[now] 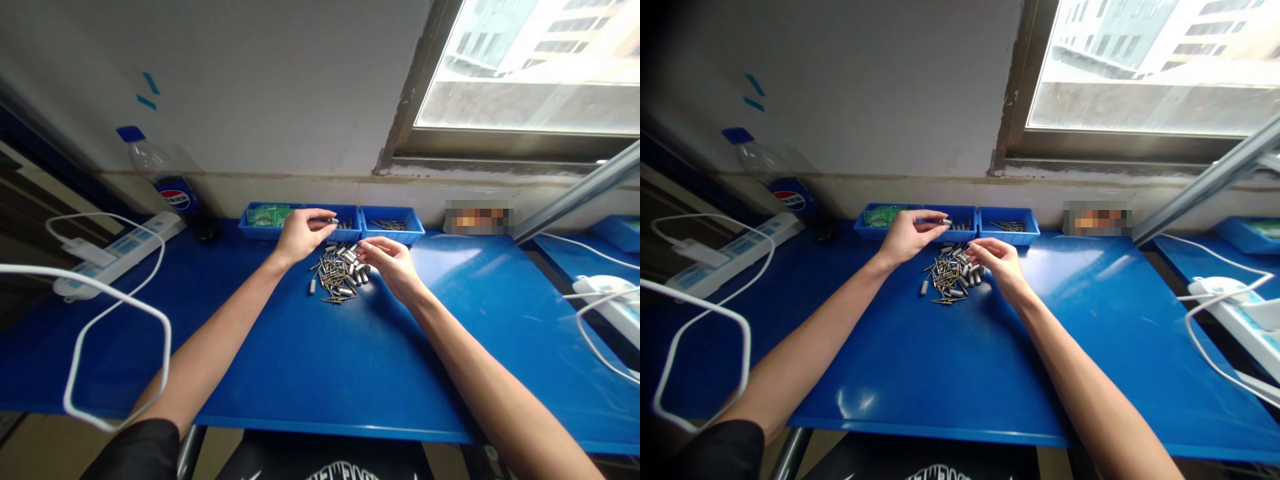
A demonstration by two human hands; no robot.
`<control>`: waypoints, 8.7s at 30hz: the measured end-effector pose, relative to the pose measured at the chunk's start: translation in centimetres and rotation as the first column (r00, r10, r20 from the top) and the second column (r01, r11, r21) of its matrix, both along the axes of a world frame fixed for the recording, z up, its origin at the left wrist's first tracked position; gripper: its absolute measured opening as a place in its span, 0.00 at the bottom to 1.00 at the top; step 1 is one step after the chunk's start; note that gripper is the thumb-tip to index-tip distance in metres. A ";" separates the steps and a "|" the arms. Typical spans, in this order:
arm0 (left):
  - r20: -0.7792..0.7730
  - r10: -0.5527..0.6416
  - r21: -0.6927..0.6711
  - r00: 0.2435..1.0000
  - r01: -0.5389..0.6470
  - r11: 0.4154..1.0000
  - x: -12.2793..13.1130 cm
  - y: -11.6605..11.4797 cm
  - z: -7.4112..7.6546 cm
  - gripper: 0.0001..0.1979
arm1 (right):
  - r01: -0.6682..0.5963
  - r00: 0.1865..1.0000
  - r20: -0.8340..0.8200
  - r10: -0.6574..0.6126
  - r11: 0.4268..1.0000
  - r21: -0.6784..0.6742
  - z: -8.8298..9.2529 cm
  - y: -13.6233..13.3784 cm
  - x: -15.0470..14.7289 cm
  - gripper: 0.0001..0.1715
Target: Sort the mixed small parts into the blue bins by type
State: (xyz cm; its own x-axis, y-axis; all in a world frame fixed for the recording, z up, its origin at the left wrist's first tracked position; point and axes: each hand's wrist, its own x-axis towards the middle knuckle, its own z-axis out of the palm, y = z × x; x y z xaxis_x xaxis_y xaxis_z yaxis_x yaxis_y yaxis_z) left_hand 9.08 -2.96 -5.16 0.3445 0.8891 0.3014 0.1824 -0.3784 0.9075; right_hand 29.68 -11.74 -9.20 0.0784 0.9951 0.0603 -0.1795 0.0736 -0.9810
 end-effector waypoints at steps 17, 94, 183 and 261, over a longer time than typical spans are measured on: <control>-0.843 -0.258 -0.062 0.471 0.392 0.918 -1.8 -1.8 1.9 0.27 | 0.000 1.000 0.030 0.000 1.000 -0.010 0.1 -0.1 0.1 0.20; -0.578 0.066 0.257 0.813 0.105 0.961 0.0 -0.2 -1.5 0.08 | 0.115 0.956 0.261 -0.135 0.989 0.091 -0.7 0.4 0.7 0.16; 0.048 0.017 0.014 0.999 -0.018 1.000 -0.4 1.4 -1.7 0.15 | 0.075 0.992 0.094 -0.079 0.996 0.040 -0.4 0.3 0.8 0.22; -0.617 -0.114 0.141 0.778 0.252 0.957 -5.3 -2.2 -2.6 0.12 | 0.227 0.937 0.216 -0.273 0.950 0.215 -1.2 1.0 2.4 0.26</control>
State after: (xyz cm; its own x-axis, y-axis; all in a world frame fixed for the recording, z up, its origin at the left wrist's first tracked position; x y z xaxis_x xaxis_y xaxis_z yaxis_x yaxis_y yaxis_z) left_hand 3.80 -5.18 -7.78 0.6654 0.7322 0.1457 0.5687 -0.6236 0.5364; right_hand 32.12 -10.71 -10.38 0.2830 0.9147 0.2884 0.1075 0.2686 -0.9572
